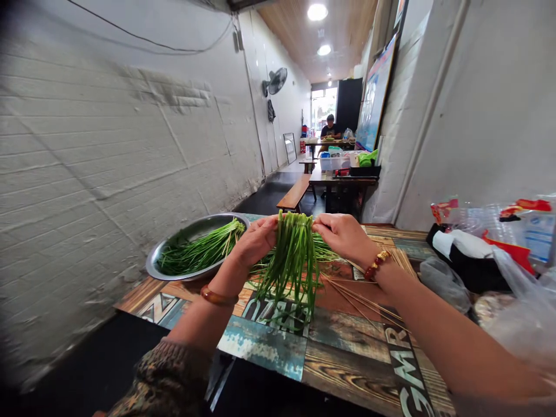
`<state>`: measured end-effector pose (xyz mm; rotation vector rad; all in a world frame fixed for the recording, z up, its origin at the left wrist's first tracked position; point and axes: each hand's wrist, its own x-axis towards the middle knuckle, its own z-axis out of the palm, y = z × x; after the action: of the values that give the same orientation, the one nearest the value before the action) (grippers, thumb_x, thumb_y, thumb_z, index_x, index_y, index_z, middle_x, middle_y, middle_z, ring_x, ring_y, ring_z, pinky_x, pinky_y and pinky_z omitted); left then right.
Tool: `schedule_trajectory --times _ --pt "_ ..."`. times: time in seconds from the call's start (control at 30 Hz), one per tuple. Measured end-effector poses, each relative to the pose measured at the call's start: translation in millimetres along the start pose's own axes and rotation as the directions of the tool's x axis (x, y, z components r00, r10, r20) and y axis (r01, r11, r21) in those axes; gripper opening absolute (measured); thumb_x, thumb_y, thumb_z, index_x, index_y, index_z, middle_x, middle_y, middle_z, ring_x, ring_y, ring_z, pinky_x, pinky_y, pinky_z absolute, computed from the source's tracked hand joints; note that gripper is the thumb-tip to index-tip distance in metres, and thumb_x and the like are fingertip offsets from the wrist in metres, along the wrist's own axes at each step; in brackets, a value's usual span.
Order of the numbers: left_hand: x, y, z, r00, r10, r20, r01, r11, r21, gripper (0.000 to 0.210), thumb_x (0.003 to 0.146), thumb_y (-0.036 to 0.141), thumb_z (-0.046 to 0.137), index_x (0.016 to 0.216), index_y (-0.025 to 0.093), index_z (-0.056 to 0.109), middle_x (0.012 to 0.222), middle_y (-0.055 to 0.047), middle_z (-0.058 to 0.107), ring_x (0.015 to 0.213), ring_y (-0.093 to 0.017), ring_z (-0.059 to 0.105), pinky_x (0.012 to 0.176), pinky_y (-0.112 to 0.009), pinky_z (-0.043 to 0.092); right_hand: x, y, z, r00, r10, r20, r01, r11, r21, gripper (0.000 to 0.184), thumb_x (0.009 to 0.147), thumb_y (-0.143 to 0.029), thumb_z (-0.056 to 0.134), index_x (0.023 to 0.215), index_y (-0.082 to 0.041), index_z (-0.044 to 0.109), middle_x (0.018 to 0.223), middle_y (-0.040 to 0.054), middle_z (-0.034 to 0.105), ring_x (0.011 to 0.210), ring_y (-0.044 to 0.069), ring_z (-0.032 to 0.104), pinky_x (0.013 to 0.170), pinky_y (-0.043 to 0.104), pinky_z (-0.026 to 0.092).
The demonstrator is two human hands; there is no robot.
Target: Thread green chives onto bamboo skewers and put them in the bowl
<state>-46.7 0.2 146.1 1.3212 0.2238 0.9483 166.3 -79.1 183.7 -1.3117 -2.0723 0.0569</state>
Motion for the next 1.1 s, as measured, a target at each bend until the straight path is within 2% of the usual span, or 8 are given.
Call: schedule_trajectory --times 0.13,0.4,0.6,0.77,0.87,1.0,1.1 --pt "-1 1 1.0 1.0 0.02 0.024 -0.021 0.997 0.076 0.04 0.083 0.042 0.066 0.108 0.012 0.072 0.1 -0.011 0.074 0.099 -0.022 0.066 0.09 -0.031 0.046 0 -1 0 1.0 0.004 -0.01 -0.004 1.0 -0.007 0.029 0.091 -0.032 0.044 0.071 -0.018 0.059 0.064 0.0017 0.059 0.061 0.015 0.053 0.059 0.027 0.033" --pt "-2 -4 7.9 1.0 0.013 0.012 -0.014 0.994 0.107 0.038 0.082 0.043 0.066 0.101 0.011 0.073 0.09 -0.009 0.074 0.087 -0.019 0.067 0.077 -0.026 0.048 -3 -4 3 1.0 0.004 -0.026 -0.005 0.999 -0.032 0.026 0.09 -0.03 0.044 0.072 -0.017 0.059 0.063 0.0014 0.057 0.06 0.015 0.05 0.059 0.027 0.031" --pt "-1 -3 3.5 0.999 -0.048 -0.016 0.048 0.997 0.056 0.046 0.073 0.046 0.075 0.104 0.013 0.072 0.088 -0.008 0.074 0.077 -0.016 0.067 0.073 -0.024 0.049 0 -5 -1 0.999 0.044 -0.025 -0.043 0.999 0.018 0.026 0.089 -0.03 0.046 0.072 -0.017 0.06 0.063 0.0004 0.057 0.058 0.013 0.05 0.058 0.026 0.032" --pt "0 -6 2.1 0.987 -0.162 0.014 0.16 0.984 0.083 0.035 0.067 0.033 0.081 0.093 0.011 0.073 0.079 -0.005 0.073 0.068 -0.012 0.065 0.068 -0.022 0.049 6 -2 -1 0.995 0.085 -0.06 -0.085 0.996 0.002 0.024 0.088 -0.028 0.048 0.074 -0.017 0.064 0.061 0.0001 0.06 0.058 0.014 0.052 0.058 0.026 0.033" --pt "-1 -9 1.3 0.986 -0.168 0.002 0.167 0.982 0.084 0.032 0.069 0.032 0.08 0.091 0.011 0.073 0.077 -0.005 0.073 0.066 -0.012 0.065 0.067 -0.021 0.049 6 1 0 0.994 0.103 -0.026 -0.103 0.994 0.022 0.024 0.088 -0.028 0.048 0.075 -0.017 0.065 0.061 0.0002 0.061 0.059 0.014 0.055 0.059 0.026 0.036" --pt "-2 -10 0.3 0.985 -0.171 0.007 0.169 0.982 0.083 0.033 0.07 0.032 0.079 0.095 0.011 0.073 0.081 -0.006 0.073 0.069 -0.012 0.065 0.07 -0.022 0.05 5 1 -2 0.993 0.119 0.015 -0.12 0.988 0.097 0.023 0.088 -0.032 0.051 0.095 -0.017 0.068 0.078 0.0023 0.068 0.064 0.014 0.059 0.063 0.026 0.041" --pt "-2 -9 3.5 0.982 -0.184 0.039 0.179 0.978 0.106 0.033 0.072 0.032 0.078 0.097 0.011 0.072 0.083 -0.007 0.073 0.071 -0.012 0.065 0.071 -0.022 0.05 7 -4 -2 0.996 0.087 0.008 -0.088 0.994 0.072 0.031 0.086 -0.036 0.056 0.108 -0.018 0.066 0.092 0.0045 0.07 0.067 0.014 0.059 0.066 0.028 0.044"
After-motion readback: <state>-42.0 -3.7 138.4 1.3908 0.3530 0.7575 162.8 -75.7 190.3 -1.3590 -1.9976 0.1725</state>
